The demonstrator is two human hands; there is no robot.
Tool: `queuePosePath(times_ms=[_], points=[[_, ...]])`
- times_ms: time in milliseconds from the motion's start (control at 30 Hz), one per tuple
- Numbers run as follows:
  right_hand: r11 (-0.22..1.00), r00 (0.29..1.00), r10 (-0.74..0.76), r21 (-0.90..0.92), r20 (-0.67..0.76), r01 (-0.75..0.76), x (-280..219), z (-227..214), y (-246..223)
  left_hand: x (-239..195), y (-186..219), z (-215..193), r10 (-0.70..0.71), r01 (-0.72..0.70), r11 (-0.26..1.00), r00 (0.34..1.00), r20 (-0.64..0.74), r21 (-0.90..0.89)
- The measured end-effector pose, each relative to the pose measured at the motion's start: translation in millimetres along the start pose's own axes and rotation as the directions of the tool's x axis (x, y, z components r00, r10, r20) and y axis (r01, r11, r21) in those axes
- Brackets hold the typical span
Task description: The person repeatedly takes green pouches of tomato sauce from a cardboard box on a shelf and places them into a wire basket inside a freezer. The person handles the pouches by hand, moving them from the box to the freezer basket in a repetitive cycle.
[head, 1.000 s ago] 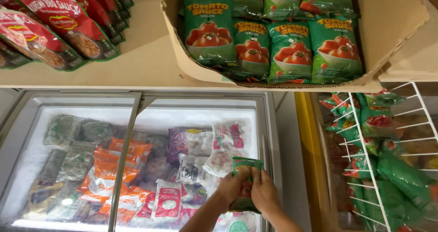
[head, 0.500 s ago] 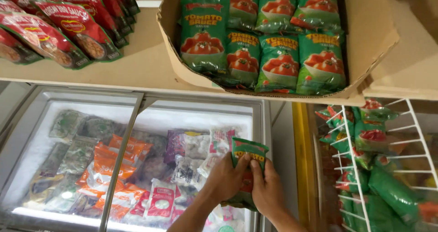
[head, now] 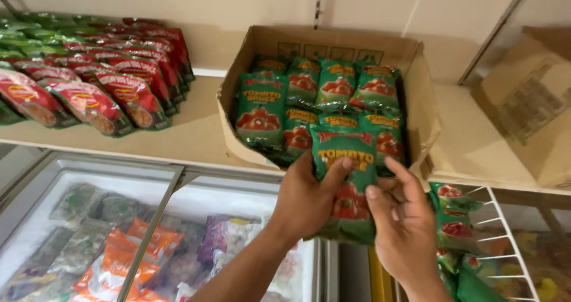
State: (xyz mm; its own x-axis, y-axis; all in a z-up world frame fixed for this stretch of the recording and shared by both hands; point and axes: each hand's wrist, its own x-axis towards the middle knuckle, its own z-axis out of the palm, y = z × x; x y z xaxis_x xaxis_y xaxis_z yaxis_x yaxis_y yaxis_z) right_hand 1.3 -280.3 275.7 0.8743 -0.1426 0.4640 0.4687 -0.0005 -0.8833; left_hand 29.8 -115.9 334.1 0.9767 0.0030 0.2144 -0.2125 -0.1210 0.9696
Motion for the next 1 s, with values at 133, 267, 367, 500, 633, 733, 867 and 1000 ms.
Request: queuePosePath(times_ms=[133,267,367,500,633,733,867,1000], points=[[0.989,0.998,0.031,-0.141,-0.049,-0.037,28,6,-5,31,7,6,0.114,-0.113,0.993,0.993,-0.036,0.020],[0.993,0.997,0.032,-0.115,0.068,-0.024,70,30,-20,62,33,-9,0.140,-0.118,0.971,0.985,-0.097,0.206],[0.956,0.997,0.017,-0.294,0.072,0.005,101,54,-21,94,28,-28,0.221,-0.126,0.890,0.960,-0.173,0.438],[0.625,0.966,-0.164,-0.737,0.199,0.258,124,76,19,122,-45,-37,0.550,-0.261,0.480,0.833,-0.056,0.837],[0.554,0.919,-0.274,-0.734,0.284,0.392,113,80,50,105,-62,-35,0.617,-0.333,0.368,0.786,0.039,0.868],[0.553,0.897,-0.340,-0.711,0.283,0.434,109,79,49,101,-58,-32,0.642,-0.340,0.393,0.767,0.009,0.854],[0.598,0.895,-0.388,-0.679,0.219,0.425,110,80,48,106,-54,-32,0.607,-0.307,0.397,0.795,0.003,0.865],[0.674,0.874,-0.471,-0.592,0.116,0.442,91,77,31,102,-55,-34,0.630,-0.356,0.407,0.776,0.024,0.841]])
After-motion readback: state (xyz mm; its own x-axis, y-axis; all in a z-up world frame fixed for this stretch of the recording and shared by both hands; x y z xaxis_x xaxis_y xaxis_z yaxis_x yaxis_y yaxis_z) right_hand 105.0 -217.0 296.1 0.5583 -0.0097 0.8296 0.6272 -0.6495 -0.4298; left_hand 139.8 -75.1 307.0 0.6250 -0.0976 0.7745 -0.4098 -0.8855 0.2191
